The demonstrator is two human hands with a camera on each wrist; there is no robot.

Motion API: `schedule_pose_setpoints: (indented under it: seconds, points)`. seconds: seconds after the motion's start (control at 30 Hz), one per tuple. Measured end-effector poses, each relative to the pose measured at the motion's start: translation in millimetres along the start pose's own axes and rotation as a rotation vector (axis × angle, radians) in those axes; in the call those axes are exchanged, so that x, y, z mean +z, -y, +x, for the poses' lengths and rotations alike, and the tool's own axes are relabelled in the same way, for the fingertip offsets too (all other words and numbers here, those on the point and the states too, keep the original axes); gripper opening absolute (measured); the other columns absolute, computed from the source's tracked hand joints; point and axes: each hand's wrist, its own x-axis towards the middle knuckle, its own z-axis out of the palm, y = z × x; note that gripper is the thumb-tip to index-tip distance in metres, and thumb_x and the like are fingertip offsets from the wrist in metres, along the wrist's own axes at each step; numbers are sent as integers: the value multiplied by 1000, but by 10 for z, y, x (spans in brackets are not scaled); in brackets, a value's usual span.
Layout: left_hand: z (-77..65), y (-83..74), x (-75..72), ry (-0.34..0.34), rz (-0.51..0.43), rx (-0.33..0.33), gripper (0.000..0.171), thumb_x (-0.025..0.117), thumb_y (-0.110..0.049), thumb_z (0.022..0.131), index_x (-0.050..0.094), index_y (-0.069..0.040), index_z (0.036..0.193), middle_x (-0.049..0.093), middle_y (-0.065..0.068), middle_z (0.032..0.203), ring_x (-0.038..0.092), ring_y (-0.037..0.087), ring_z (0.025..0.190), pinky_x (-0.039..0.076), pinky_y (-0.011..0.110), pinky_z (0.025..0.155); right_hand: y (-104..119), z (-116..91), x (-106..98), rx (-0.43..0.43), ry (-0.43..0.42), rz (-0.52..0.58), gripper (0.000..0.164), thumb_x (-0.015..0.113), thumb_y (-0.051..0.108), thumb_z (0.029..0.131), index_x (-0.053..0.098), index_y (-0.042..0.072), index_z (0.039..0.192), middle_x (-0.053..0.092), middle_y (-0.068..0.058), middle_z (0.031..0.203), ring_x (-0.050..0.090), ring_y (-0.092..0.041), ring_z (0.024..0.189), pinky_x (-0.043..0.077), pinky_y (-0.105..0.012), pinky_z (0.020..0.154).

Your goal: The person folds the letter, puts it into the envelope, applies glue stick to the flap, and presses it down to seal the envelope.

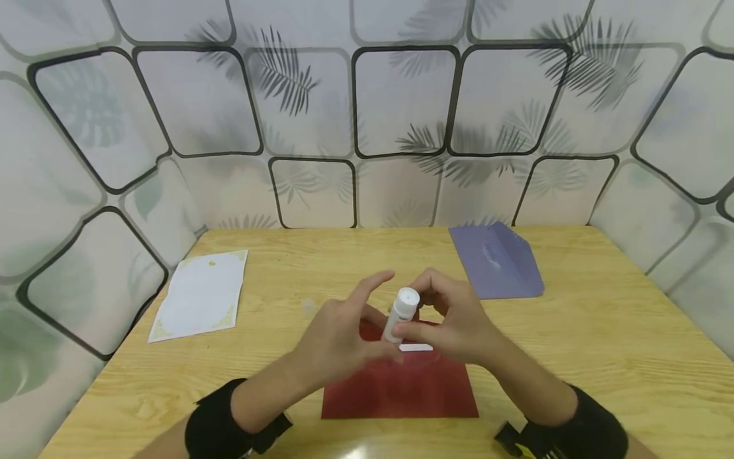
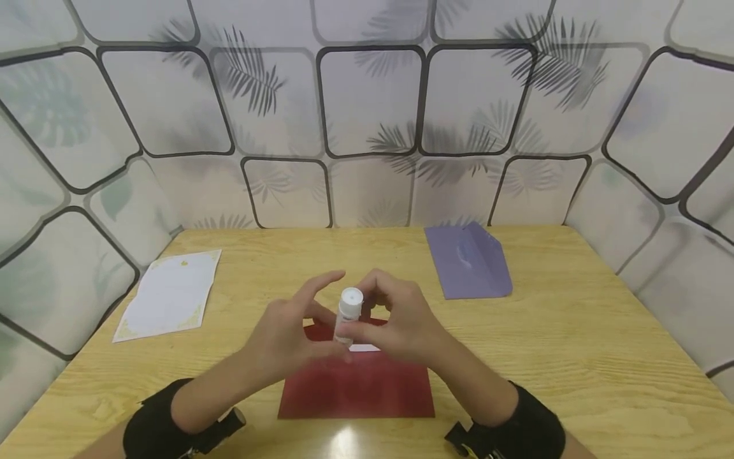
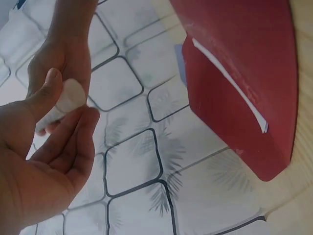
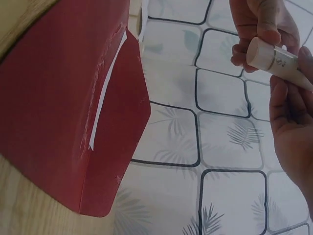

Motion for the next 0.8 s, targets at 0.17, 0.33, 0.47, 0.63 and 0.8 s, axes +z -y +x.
schedule_pose_setpoints:
  seconds: [0.17,0.33,0.47,0.63,0.8]
  points:
    - [48,98,-107,225,-266,21,90,81,-10,83,25,-10,154,76,7,109,72,7,96,57,31,85,-35,7,-73,-77,127,225,31,73,-5,85,58,-6,112,70,-8,111,69,-13,98,60,-31,77]
    - [79,171,-190,497,-683,-94,85,65,6,92,15,-15,157,65,28,123,70,16,102,60,35,80,-25,37,-91,-130,217,329,34,64,5,95,54,-12,123,65,3,126,68,-11,103,60,-31,78]
    - [103,153,-163,434,-676,-151,91,74,7,84,21,-12,156,72,28,104,73,16,90,60,33,73,1,32,-101,-96,198,266,31,67,6,93,56,-10,117,67,2,122,68,-10,104,58,-30,82]
    - [78,58,-100,251,-483,-312,100,89,-6,71,32,-14,153,78,9,90,75,14,79,60,32,72,12,25,-84,-10,147,143,29,74,3,87,58,-2,110,71,-12,105,70,-14,95,59,-32,77]
    - [19,-36,-46,106,-303,-360,103,95,-18,64,39,-16,149,77,-2,82,72,7,70,59,29,67,8,11,-46,47,100,104,30,77,-3,83,54,-1,102,71,-17,95,71,-15,84,59,-33,69]
